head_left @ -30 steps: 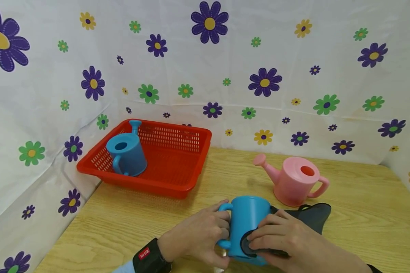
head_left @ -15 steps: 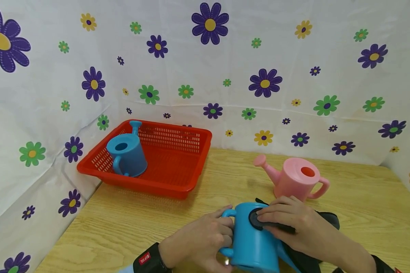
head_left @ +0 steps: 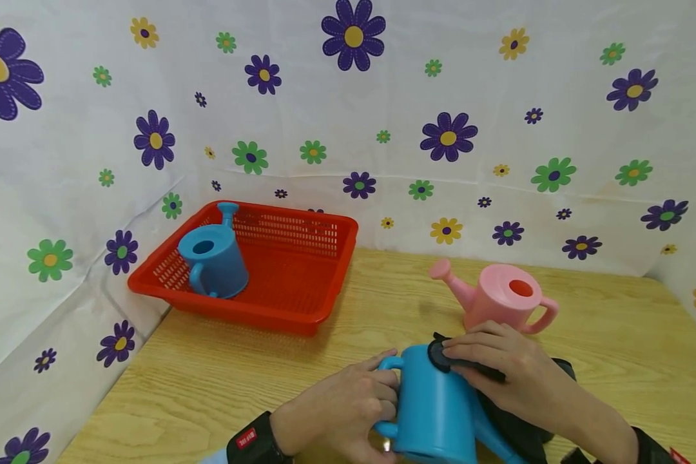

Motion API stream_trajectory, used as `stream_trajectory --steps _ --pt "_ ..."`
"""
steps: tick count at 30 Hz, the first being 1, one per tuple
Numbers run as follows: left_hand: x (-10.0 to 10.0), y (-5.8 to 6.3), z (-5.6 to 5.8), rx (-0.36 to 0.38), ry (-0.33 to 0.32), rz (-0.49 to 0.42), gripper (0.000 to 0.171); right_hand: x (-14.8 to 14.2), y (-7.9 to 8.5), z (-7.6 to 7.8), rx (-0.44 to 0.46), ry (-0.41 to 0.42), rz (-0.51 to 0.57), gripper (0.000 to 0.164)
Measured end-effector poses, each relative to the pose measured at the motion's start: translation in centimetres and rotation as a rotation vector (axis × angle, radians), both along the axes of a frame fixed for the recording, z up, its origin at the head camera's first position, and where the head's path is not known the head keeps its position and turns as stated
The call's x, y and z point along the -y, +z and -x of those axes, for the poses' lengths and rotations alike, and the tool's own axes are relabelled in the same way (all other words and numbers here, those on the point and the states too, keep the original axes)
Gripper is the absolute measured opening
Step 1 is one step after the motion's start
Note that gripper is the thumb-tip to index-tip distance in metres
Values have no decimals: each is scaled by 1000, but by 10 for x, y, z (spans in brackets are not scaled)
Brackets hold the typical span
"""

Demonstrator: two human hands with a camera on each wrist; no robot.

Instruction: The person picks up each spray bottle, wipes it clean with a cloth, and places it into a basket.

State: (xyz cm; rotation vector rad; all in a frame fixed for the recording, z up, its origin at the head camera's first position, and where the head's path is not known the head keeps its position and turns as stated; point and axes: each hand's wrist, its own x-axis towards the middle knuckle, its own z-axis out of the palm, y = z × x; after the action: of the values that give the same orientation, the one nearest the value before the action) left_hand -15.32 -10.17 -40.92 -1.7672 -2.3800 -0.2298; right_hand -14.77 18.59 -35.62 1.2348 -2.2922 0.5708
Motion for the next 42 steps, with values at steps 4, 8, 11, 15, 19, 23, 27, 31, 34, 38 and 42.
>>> stream_trajectory --steps 4,8,11,15,19,23,27,31,34,38,42 --pt "0 0 0 -10 2 -4 39 0 -1 0 6 8 -1 40" --pt "0 0 0 -2 9 -9 37 0 -1 -1 10 42 13 34" --pt "1 0 1 6 19 -5 34 1 -2 -3 19 81 25 28" --pt "5 1 4 23 24 -9 31 2 -1 -7 30 95 11 28" --pt "7 1 6 20 32 -30 31 3 1 -13 29 65 -25 31" --pt "8 2 8 14 50 -50 30 5 1 -16 23 89 -22 29" --pt "11 4 9 6 59 -72 29 7 -1 -18 0 139 -10 28" --pt "12 3 11 -17 67 -94 31 7 -2 -20 13 209 -20 29" --pt "14 1 11 -25 73 -106 31 6 -1 -23 71 226 -51 32" --pt "17 0 13 -8 79 -109 29 4 1 -27 94 214 -89 26" --pt "19 2 13 24 94 -95 29 4 1 -26 51 254 -90 22"
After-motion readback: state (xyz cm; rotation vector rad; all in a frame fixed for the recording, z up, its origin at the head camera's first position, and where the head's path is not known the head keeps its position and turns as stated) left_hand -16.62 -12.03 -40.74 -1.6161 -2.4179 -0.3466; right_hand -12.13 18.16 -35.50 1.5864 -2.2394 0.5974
